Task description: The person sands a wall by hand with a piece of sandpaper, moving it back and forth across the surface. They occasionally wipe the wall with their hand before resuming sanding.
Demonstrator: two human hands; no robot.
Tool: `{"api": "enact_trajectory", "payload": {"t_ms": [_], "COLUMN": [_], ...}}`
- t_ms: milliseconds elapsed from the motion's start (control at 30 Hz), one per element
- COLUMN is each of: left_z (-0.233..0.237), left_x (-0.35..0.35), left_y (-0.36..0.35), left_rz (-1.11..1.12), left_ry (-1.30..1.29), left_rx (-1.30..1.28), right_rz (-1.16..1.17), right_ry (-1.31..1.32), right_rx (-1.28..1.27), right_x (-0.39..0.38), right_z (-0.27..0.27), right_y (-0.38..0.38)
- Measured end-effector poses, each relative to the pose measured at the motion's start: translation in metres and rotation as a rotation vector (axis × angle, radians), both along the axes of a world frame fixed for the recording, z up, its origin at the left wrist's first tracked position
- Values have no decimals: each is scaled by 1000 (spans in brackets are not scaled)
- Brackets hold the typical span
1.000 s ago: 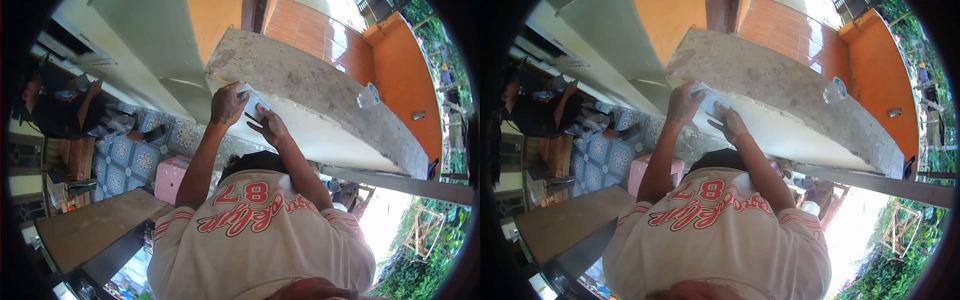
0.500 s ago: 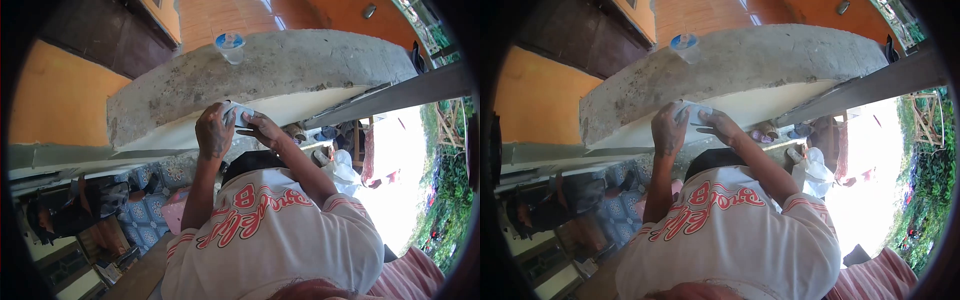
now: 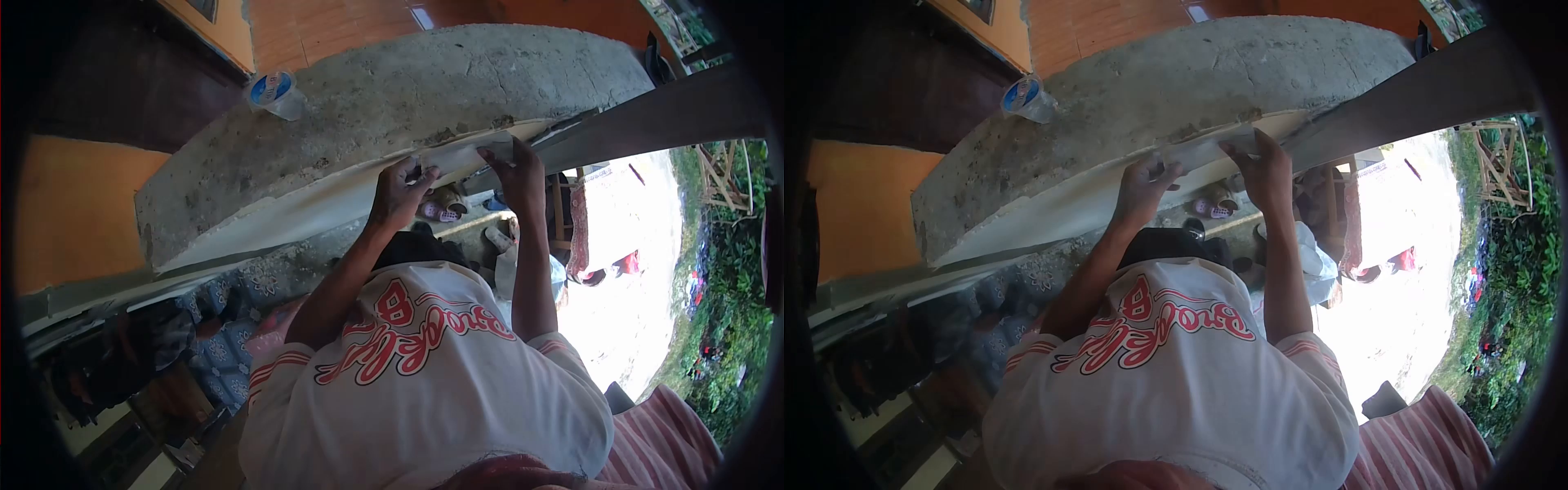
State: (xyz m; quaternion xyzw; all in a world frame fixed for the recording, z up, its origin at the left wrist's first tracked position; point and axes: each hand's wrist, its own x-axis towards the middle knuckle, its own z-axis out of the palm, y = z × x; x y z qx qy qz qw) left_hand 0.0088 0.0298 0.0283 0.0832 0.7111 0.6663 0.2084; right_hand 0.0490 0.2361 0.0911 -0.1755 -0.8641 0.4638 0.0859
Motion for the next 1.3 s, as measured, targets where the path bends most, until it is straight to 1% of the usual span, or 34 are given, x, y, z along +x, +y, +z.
{"api": "enact_trajectory", "payload": {"t_ms": [33,100,133,167,200,233,267,300,333,400,467,500,533,567,600,633,700,733,800,833,900,933,967,1033,1067,1133,1167,1233,1300], "left_z": [-1,-5,-8,-13,-19,-28,-36,-42,-33,-40,-52,-52,-50,-47,-45,-42,-28,-16,4,7,24,37,42,48,51,60,63,66,66], "left_x": [2,5,7,10,12,14,17,21,25,32,38,42,47,52,55,58,61,61,64,65,61,63,61,55,52,43,38,32,26], "left_y": [-5,-22,-34,-49,-65,-83,-104,-124,-144,-195,-250,-279,-307,-335,-363,-389,-437,-459,-495,-514,-543,-542,-542,-537,-529,-499,-480,-433,-384], "left_rz": [7,30,52,108,164,191,219,248,307,394,514,564,630,695,728,772,817,832,861,860,748,803,782,670,627,426,382,262,204], "left_ry": [-2,-332,-329,-405,-479,-474,-472,-465,-454,-436,-413,-395,-358,-324,-277,-229,-155,-126,-36,-25,91,192,198,385,388,457,470,696,703], "left_rx": [4,252,263,384,510,532,641,749,773,791,803,822,802,780,726,654,471,455,246,232,-135,-348,-363,-569,-577,-674,-667,-820,-812], "right_rz": [7,53,125,193,254,316,332,371,395,471,583,638,703,764,808,849,958,978,892,896,849,852,840,781,747,675,639,649,561], "right_ry": [-2,56,47,97,91,83,101,126,143,161,44,50,42,24,-25,-21,-138,-112,-381,-369,-530,-565,-551,-661,-645,-693,-666,-673,-616], "right_rx": [4,245,220,191,183,176,271,271,272,279,306,312,156,-2,111,105,-76,-91,-607,-620,-915,-967,-988,-1126,-1153,-1211,-1228,-1254,-1268], "right_x": [-2,-9,-14,-17,-18,-19,-22,-22,-21,-19,-19,-20,-19,-16,-18,-20,-27,-28,-24,-23,-26,-26,-26,-22,-21,-25,-27,-31,-27], "right_z": [-1,-5,-5,-5,3,10,-2,-3,-3,-4,-14,-23,-34,-42,-45,-52,-65,-60,-52,-54,-63,-67,-70,-69,-72,-77,-83,-93,-94], "right_y": [-7,-30,-44,-63,-86,-109,-129,-152,-175,-223,-271,-298,-325,-350,-376,-397,-439,-462,-499,-510,-526,-530,-532,-529,-523,-501,-486,-452,-413]}}
